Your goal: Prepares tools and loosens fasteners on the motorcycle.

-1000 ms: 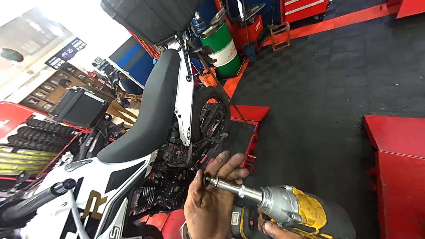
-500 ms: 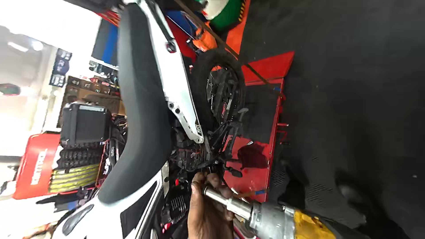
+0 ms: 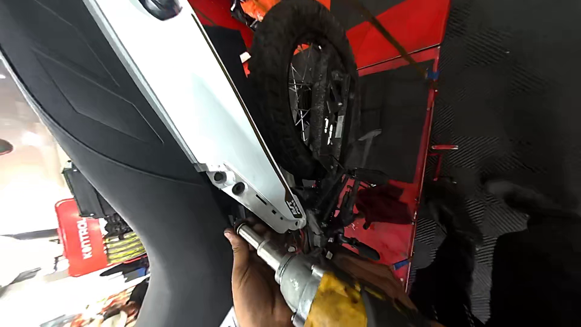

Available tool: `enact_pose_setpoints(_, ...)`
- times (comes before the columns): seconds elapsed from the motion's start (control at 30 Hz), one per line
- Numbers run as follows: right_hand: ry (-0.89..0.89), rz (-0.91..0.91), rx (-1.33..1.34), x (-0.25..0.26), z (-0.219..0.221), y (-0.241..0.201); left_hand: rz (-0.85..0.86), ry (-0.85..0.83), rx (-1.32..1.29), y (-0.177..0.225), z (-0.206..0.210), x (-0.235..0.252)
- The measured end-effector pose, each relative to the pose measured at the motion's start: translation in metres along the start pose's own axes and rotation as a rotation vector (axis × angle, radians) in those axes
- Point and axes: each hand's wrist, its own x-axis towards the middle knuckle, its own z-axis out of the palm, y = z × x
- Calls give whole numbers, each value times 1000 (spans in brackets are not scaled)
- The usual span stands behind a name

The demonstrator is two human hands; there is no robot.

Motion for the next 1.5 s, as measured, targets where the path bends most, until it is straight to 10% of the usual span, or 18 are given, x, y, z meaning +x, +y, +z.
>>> enact_pose_setpoints(0.3, -240, 127, -314, 50, 6, 14, 45, 75, 227, 5, -12, 29)
enact_pose_setpoints(0.67, -348, 114, -314, 97, -7, -9, -57, 144, -87, 8, 4, 24)
enact_pose_setpoints(1.5, -300, 246, -236, 75, 9, 2, -136, 206, -263, 14, 18, 22)
